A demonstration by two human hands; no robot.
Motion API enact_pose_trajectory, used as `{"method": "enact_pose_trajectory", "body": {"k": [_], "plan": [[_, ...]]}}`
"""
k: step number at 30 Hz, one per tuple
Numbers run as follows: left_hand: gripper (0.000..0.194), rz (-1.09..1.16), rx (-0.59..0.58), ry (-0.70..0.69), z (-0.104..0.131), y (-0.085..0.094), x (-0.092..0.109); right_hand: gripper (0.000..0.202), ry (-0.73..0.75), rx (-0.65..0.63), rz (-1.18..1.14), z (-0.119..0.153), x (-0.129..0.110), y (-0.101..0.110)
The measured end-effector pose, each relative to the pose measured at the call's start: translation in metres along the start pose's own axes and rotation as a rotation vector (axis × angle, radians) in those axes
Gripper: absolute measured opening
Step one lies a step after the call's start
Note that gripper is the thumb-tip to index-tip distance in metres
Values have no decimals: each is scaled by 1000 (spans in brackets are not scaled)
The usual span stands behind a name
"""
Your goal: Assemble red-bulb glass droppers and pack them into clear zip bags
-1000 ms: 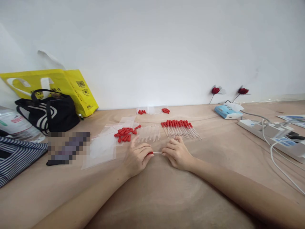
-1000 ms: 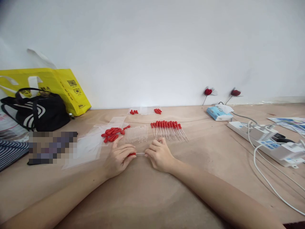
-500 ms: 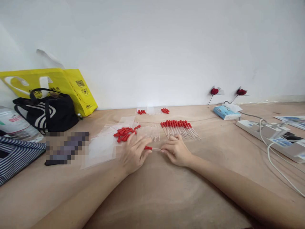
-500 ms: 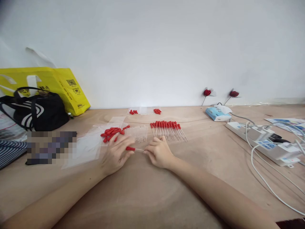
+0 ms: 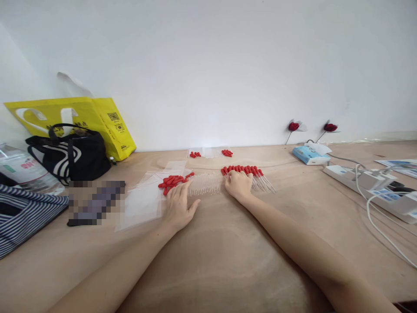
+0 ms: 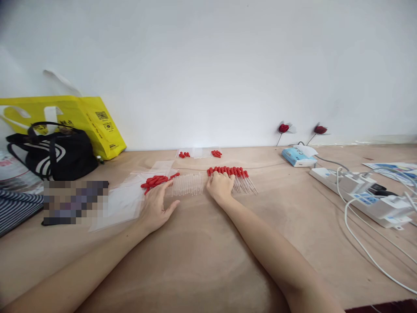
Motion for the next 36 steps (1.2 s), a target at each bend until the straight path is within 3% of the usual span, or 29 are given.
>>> {"method": "enact_pose_trajectory", "body": {"k": [6,11,15,19,23,26,31,36], "plan": [[39,-103,79,128,2,6,-15,27,-8,-38,-2,2,3,-7],[23,-189,79,140,-9,10,-26,26,61,-13,-6,4,-6,0],[19,-275,-67,178,-41,-2,-54,25,108,-57,9,5,-20,-1],[26,-245,-332,191,-72,-37,-81,25,84,-128,45,1,-28,-9],[19,-203,-442,139,-87,-62,-89,26,36,-176,71,-5,-30,-14],[16,-175,-483,120,-89,-71,-88,25,33,-198,77,-8,-31,-17],[8,-144,-432,137,-94,-63,-84,20,43,-226,89,-11,-35,-23],[9,-90,-251,149,-96,-33,-65,22,54,-226,94,-9,-37,-17]]}}
Point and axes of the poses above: each hand's wrist, its own z-axis away from the middle knuckle, its own y-axis out of the back of the hand, x = y × z, the point moved 9 cm from there along -z, towards the middle knuckle, and after that the axes turned 7 degrees about -y, right-handed, at the moved point
